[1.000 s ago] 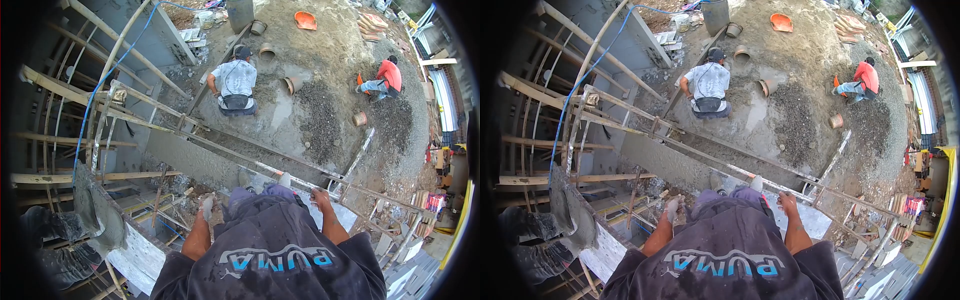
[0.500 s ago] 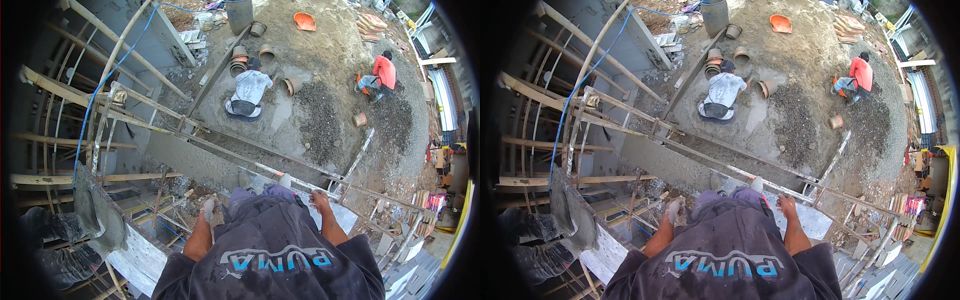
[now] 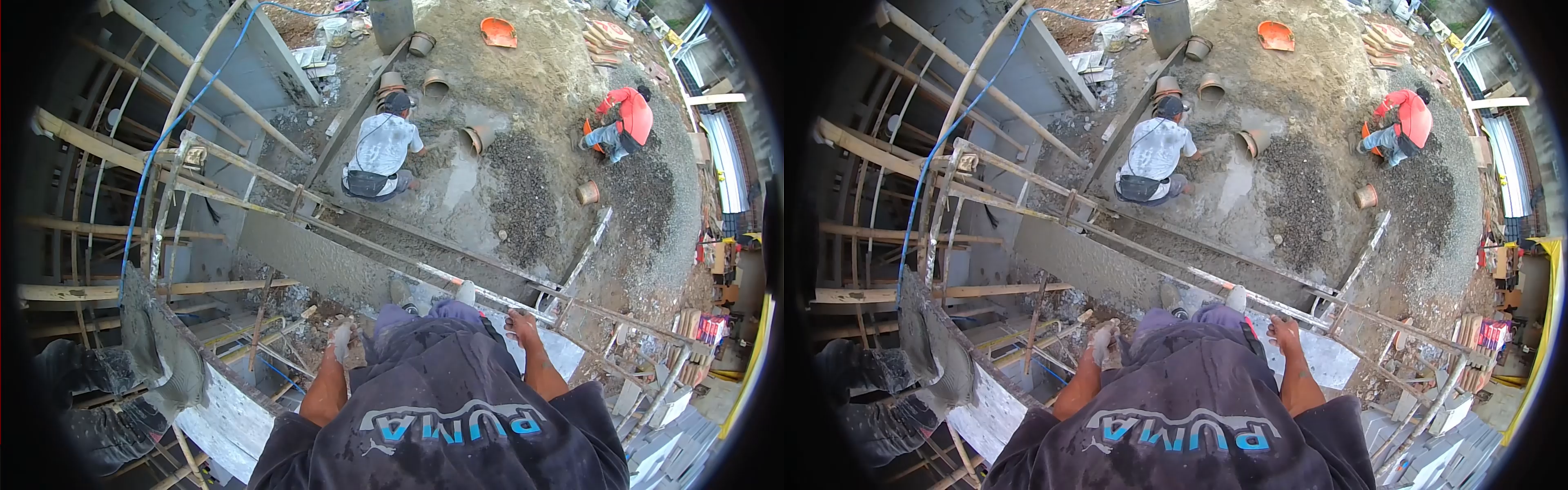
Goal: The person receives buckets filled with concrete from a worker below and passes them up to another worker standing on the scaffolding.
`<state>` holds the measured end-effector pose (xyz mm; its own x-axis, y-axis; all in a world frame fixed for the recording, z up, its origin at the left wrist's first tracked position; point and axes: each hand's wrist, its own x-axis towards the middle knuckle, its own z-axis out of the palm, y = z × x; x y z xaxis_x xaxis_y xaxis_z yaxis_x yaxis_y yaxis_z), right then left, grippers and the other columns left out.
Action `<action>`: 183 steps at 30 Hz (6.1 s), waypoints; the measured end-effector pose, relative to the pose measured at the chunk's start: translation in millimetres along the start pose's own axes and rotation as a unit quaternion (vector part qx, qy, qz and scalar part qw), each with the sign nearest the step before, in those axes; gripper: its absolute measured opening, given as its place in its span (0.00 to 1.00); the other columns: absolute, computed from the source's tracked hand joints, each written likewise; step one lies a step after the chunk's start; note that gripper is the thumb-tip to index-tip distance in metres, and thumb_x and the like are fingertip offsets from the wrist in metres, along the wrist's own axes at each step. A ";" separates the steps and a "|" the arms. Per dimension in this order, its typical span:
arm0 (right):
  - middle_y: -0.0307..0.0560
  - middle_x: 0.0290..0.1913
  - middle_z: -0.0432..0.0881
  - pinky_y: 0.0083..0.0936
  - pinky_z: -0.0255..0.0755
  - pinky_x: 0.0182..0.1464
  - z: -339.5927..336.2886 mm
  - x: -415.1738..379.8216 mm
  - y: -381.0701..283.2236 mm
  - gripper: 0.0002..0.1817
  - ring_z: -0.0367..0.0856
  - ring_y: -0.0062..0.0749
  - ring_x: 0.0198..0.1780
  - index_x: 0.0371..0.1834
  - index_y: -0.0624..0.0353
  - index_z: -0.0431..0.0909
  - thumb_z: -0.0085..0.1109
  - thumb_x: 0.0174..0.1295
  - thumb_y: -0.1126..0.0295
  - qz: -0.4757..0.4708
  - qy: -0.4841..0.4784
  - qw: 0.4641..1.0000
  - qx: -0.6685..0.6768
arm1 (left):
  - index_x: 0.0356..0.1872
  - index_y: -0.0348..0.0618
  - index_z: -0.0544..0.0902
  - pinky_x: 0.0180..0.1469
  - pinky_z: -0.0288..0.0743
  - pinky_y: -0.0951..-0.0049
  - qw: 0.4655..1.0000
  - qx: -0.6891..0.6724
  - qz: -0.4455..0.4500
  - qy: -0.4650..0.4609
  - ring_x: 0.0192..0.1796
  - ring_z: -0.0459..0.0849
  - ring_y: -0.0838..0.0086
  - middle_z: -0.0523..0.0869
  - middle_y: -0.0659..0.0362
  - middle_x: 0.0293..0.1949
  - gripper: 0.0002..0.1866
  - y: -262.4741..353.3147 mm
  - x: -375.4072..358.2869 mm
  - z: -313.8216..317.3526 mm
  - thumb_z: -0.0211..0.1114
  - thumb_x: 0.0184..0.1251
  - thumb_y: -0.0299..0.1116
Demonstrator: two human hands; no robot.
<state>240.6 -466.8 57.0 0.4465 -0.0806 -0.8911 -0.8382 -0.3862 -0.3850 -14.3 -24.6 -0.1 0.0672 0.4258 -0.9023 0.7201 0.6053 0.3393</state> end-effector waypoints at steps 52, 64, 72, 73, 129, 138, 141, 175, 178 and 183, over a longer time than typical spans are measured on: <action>0.37 0.28 0.75 0.25 0.70 0.25 -5.7 -8.7 -6.7 0.15 0.76 0.23 0.26 0.43 0.56 0.74 0.55 0.64 0.56 -0.025 0.001 1.000 -0.003 | 0.33 0.56 0.82 0.31 0.70 0.69 0.999 0.000 -0.028 -0.015 0.29 0.77 0.76 0.80 0.68 0.27 0.12 -15.8 -1.5 5.6 0.55 0.66 0.47; 0.38 0.30 0.77 0.27 0.72 0.27 -2.3 -6.3 -5.2 0.17 0.77 0.24 0.28 0.45 0.58 0.74 0.55 0.63 0.56 -0.028 0.005 1.000 -0.006 | 0.29 0.57 0.82 0.30 0.69 0.70 1.000 0.018 -0.007 -0.005 0.26 0.75 0.78 0.79 0.69 0.23 0.13 -7.1 -3.5 9.4 0.52 0.67 0.47; 0.39 0.35 0.79 0.35 0.72 0.35 5.9 10.9 -18.6 0.16 0.80 0.29 0.35 0.46 0.52 0.74 0.56 0.62 0.54 -0.032 -0.016 0.999 -0.006 | 0.32 0.54 0.81 0.28 0.69 0.71 1.000 0.006 0.005 -0.022 0.27 0.79 0.77 0.81 0.67 0.25 0.10 15.0 -1.6 16.7 0.60 0.65 0.46; 0.40 0.35 0.79 0.35 0.72 0.35 10.5 8.3 -26.6 0.17 0.80 0.30 0.36 0.46 0.52 0.74 0.56 0.62 0.54 -0.038 -0.015 0.999 0.001 | 0.32 0.53 0.81 0.27 0.69 0.71 0.999 -0.020 0.001 -0.037 0.28 0.80 0.77 0.81 0.67 0.26 0.10 20.8 -1.0 18.5 0.61 0.64 0.46; 0.54 0.49 0.80 0.43 0.73 0.45 22.9 -23.7 -13.6 0.30 0.80 0.42 0.47 0.58 0.59 0.70 0.58 0.60 0.49 -0.014 0.009 0.999 0.032 | 0.40 0.54 0.79 0.30 0.71 0.67 0.997 0.014 -0.035 -0.065 0.29 0.81 0.75 0.83 0.67 0.31 0.11 37.9 47.1 1.5 0.57 0.68 0.47; 0.51 0.46 0.80 0.41 0.73 0.43 14.7 -4.6 -23.3 0.29 0.80 0.37 0.42 0.57 0.59 0.71 0.57 0.61 0.49 -0.023 -0.013 1.000 0.016 | 0.33 0.52 0.76 0.22 0.72 0.70 0.999 -0.008 -0.031 -0.037 0.20 0.73 0.77 0.77 0.67 0.23 0.13 53.8 13.0 22.9 0.55 0.69 0.48; 0.50 0.46 0.80 0.40 0.73 0.43 13.7 1.6 -33.2 0.28 0.80 0.36 0.43 0.56 0.58 0.72 0.57 0.61 0.48 -0.041 -0.020 0.999 0.009 | 0.35 0.50 0.75 0.21 0.73 0.70 0.997 0.016 -0.026 -0.075 0.20 0.75 0.76 0.79 0.65 0.24 0.13 63.5 13.2 21.4 0.56 0.69 0.48; 0.49 0.48 0.80 0.40 0.73 0.46 4.7 7.3 -34.9 0.28 0.80 0.37 0.46 0.56 0.56 0.71 0.56 0.60 0.47 -0.021 -0.032 0.999 -0.002 | 0.39 0.45 0.75 0.26 0.73 0.71 0.998 -0.056 0.019 -0.031 0.25 0.79 0.74 0.81 0.61 0.28 0.12 41.2 0.9 26.8 0.61 0.65 0.42; 0.48 0.48 0.80 0.40 0.73 0.45 1.3 8.2 -32.0 0.28 0.80 0.37 0.46 0.56 0.56 0.71 0.56 0.60 0.47 -0.024 -0.036 0.999 -0.001 | 0.39 0.48 0.77 0.27 0.74 0.71 0.998 -0.061 0.007 -0.025 0.25 0.78 0.74 0.81 0.62 0.28 0.10 43.1 -13.8 28.7 0.62 0.65 0.42; 0.48 0.47 0.80 0.39 0.72 0.44 -1.1 5.4 -28.7 0.29 0.80 0.37 0.45 0.56 0.56 0.71 0.56 0.60 0.47 -0.016 -0.034 0.999 0.010 | 0.42 0.54 0.78 0.29 0.74 0.69 0.998 -0.059 -0.003 -0.035 0.27 0.80 0.75 0.82 0.65 0.29 0.10 34.4 -8.7 26.8 0.63 0.64 0.43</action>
<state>267.4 -457.1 63.5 0.4512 -0.0061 -0.8924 -0.8302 -0.3697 -0.4172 28.3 -25.5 12.3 0.1136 0.3759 -0.9197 0.6342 0.6851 0.3584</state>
